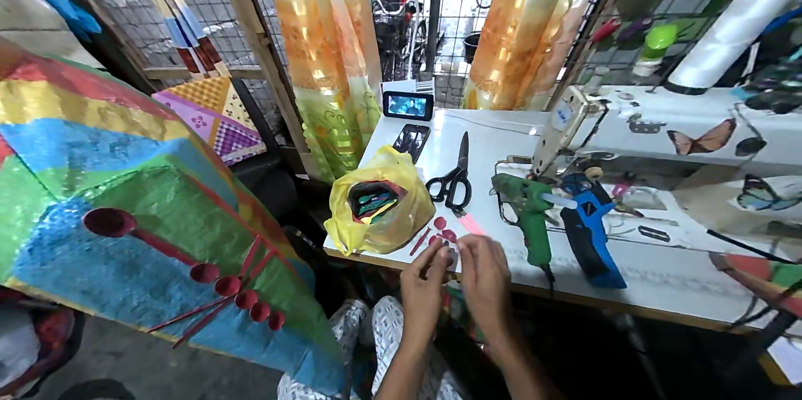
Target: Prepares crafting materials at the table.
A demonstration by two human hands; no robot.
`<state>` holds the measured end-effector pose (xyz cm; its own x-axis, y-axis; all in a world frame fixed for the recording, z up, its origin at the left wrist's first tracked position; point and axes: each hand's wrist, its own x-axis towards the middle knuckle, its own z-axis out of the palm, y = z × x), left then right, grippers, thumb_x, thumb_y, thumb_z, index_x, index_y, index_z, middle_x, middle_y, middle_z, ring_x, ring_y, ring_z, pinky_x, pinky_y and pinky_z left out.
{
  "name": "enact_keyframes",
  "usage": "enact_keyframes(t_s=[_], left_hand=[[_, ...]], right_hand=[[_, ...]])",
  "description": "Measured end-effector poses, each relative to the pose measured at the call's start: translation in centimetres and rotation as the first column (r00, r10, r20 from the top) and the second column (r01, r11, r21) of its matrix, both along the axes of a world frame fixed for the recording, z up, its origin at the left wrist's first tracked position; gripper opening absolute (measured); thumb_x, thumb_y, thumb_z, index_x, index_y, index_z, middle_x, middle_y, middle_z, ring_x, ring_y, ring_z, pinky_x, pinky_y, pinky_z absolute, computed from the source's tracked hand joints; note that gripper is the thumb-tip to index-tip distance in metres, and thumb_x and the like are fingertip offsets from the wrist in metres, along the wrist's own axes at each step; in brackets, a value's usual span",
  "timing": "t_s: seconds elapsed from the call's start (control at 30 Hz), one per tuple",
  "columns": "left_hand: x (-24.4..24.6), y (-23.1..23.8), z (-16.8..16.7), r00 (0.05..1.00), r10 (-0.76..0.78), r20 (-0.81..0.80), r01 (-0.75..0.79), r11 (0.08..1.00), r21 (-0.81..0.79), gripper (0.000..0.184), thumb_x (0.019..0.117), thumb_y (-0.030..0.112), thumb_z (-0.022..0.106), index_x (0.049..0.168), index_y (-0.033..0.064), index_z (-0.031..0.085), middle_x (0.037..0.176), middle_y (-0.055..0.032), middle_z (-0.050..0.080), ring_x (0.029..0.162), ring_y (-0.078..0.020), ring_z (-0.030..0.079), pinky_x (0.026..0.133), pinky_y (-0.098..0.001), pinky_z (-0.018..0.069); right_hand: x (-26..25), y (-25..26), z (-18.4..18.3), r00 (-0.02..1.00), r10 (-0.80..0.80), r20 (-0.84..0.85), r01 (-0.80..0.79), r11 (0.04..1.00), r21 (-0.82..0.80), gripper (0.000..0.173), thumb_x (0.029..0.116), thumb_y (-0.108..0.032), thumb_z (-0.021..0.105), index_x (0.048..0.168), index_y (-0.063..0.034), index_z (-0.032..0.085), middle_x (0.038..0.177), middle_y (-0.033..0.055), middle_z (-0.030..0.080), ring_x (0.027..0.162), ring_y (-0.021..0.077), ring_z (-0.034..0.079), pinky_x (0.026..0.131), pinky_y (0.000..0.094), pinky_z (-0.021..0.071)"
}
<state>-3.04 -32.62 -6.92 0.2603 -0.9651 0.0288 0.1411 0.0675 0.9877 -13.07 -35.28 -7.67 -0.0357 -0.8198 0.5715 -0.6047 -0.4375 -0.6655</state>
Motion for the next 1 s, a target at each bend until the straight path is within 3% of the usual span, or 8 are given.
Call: enact_keyframes(t_s=[0.13,0.23,0.33,0.47,0.6,0.7,0.8,1.0], left_hand=[[-0.1,1.1,-0.1,0.984,0.148,-0.095,-0.152,0.988,-0.033,0.023,0.104,0.005,0.054,0.114,-0.0059,0.072,0.098,-0.0067,0.076,0.086,-0.0056,0.071,0.08,-0.0215,0.0578],[2.0,3.2,-1.2,0.985,0.071,0.158,-0.062,0.996,-0.061,0.023,0.1047,0.009,0.053,0.109,-0.0027,0.073,0.091,-0.0031,0.075,0.078,-0.0049,0.07,0.072,-0.0232,0.0601],[4.0,5.4,-2.1,0.883,-0.094,0.459,0.147,0.986,-0.08,0.025,0.1048,0.014,0.054,0.107,0.0002,0.075,0.086,-0.0008,0.074,0.075,-0.0038,0.07,0.07,-0.0231,0.0599],[5.3,7.0,-2.8,0.741,-0.036,0.67,0.173,0.975,-0.139,0.025,0.1019,0.018,0.058,0.104,0.0034,0.078,0.088,-0.0053,0.074,0.077,-0.0083,0.07,0.074,-0.0266,0.0592],[6.0,8.2,-3.5,0.675,0.072,0.734,0.127,0.969,-0.213,0.023,0.1,0.016,0.06,0.105,0.0041,0.078,0.084,-0.0054,0.07,0.073,-0.0065,0.065,0.071,-0.0212,0.0559],[6.4,8.8,-3.9,0.576,0.172,0.799,0.097,0.956,-0.276,0.021,0.0984,0.016,0.061,0.102,0.0054,0.079,0.081,-0.0054,0.069,0.073,-0.0104,0.067,0.07,-0.0241,0.057],[6.5,9.1,-4.0,0.45,0.259,0.855,0.097,0.937,-0.335,0.02,0.0938,0.011,0.062,0.102,0.0056,0.079,0.084,-0.0086,0.072,0.077,-0.02,0.071,0.072,-0.0345,0.0596],[6.6,9.4,-5.1,0.364,0.347,0.864,0.084,0.912,-0.402,0.021,0.0909,0.009,0.061,0.1,0.0075,0.08,0.083,-0.0078,0.072,0.077,-0.0192,0.07,0.073,-0.0302,0.0588]], right_hand=[[1.4,3.4,-2.0,0.992,0.127,-0.011,-0.128,0.983,-0.13,0.019,0.0958,-0.013,0.062,0.103,-0.0007,0.075,0.099,0.012,0.074,0.09,0.0257,0.071,0.083,0.0372,0.059],[0.4,4.2,-2.2,0.977,0.211,0.024,-0.208,0.974,-0.09,0.023,0.098,-0.022,0.062,0.105,-0.0075,0.078,0.1,0.0044,0.076,0.092,0.0165,0.07,0.084,0.0291,0.0568],[-1.0,3.9,-1.5,0.928,0.359,0.097,-0.366,0.929,0.059,0.027,0.0978,-0.024,0.064,0.115,-0.0071,0.076,0.101,0.0042,0.073,0.088,0.0101,0.068,0.08,0.0243,0.0566],[-1.4,3.4,-1.2,0.82,0.515,0.249,-0.564,0.798,0.21,0.017,0.0954,-0.021,0.068,0.096,-0.0069,0.077,0.091,0.0005,0.074,0.079,0.0,0.066,0.073,0.0164,0.0544],[-1.8,3.2,-0.8,0.756,0.603,0.254,-0.654,0.686,0.317,0.023,0.1,-0.022,0.063,0.098,-0.0048,0.078,0.096,0.0037,0.074,0.087,0.0037,0.067,0.081,0.02,0.0556],[-1.8,3.3,-0.8,0.746,0.619,0.248,-0.662,0.642,0.387,0.024,0.0998,-0.025,0.064,0.098,-0.0057,0.078,0.093,0.0033,0.073,0.083,0.0039,0.065,0.078,0.0203,0.054],[-1.7,3.3,-0.8,0.757,0.587,0.286,-0.648,0.622,0.439,0.024,0.0956,-0.029,0.07,0.093,-0.0056,0.076,0.086,0.0009,0.071,0.076,0.0013,0.062,0.072,0.0188,0.0518],[-1.7,3.3,-0.7,0.745,0.625,0.232,-0.639,0.57,0.517,0.034,0.0997,-0.033,0.063,0.086,-0.0032,0.073,0.078,0.0033,0.066,0.072,0.0074,0.058,0.069,0.0273,0.0474]])
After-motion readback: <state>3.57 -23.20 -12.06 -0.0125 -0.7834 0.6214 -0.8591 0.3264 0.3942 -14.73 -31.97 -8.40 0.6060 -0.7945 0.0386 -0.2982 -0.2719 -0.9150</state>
